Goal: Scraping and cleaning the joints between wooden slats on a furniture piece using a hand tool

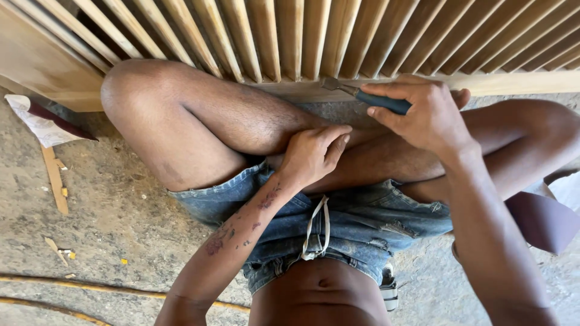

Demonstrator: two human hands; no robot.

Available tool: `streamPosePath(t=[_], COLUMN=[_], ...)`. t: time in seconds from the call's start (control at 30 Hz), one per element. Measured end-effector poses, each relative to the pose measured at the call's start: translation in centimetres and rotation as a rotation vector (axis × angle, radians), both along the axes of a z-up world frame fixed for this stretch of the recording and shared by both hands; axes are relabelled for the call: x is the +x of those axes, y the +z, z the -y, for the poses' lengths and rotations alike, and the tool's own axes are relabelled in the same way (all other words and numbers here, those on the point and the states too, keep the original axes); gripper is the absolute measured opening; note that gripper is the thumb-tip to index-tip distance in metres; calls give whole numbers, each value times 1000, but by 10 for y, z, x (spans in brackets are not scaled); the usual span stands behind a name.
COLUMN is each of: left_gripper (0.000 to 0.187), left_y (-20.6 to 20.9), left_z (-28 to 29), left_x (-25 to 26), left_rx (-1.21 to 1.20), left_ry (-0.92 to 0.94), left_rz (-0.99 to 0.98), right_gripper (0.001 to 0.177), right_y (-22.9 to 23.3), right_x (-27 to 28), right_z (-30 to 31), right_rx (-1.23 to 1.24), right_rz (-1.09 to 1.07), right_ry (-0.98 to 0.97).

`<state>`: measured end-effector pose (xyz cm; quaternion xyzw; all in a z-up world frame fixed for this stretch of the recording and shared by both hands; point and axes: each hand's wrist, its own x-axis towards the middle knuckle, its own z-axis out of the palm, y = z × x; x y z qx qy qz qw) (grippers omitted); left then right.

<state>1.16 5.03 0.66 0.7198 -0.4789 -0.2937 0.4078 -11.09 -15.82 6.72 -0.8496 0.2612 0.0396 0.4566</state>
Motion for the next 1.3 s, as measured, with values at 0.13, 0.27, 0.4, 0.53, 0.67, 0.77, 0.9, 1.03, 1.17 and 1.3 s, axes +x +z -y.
streamPosePath(t=[0.13,0.27,0.4,0.53,0.67,0.77,0.9,1.03,1.17,1.3], left_gripper=[17,15,18,18,17,18,18,18,20,34], left_y=[20,21,26,14,12,15,29,38,4,-5], left_z=[7,8,10,11,9,6,-2,-11,13,66], left_x=[7,8,12,6,4,6,13,33,54,77], left_rx=[12,1,-7,-48,-36,-65,-105,-111,-15,301], left_ry=[21,9,35,46,20,29,59,90,24,-353], left_rz=[-95,-131,-212,-216,-179,-186,-101,40,490,893], right_gripper=[44,42,44,33,33,33,36,42,43,40], right_y=[17,12,-1,-22,-22,-16,4,-5,-2,13], right_x=[22,24,22,3,0,2,2,-28,-63,-73], right_z=[3,4,8,-10,-27,-30,-30,-32,-40,-48], right_rx=[-53,-4,88,297,326,456,644,706,709,878], right_rz=[-208,-266,-99,-162,-112,-66,26,220,426,538], right_ry=[29,8,72,-180,-257,-350,-437,-465,-564,-705])
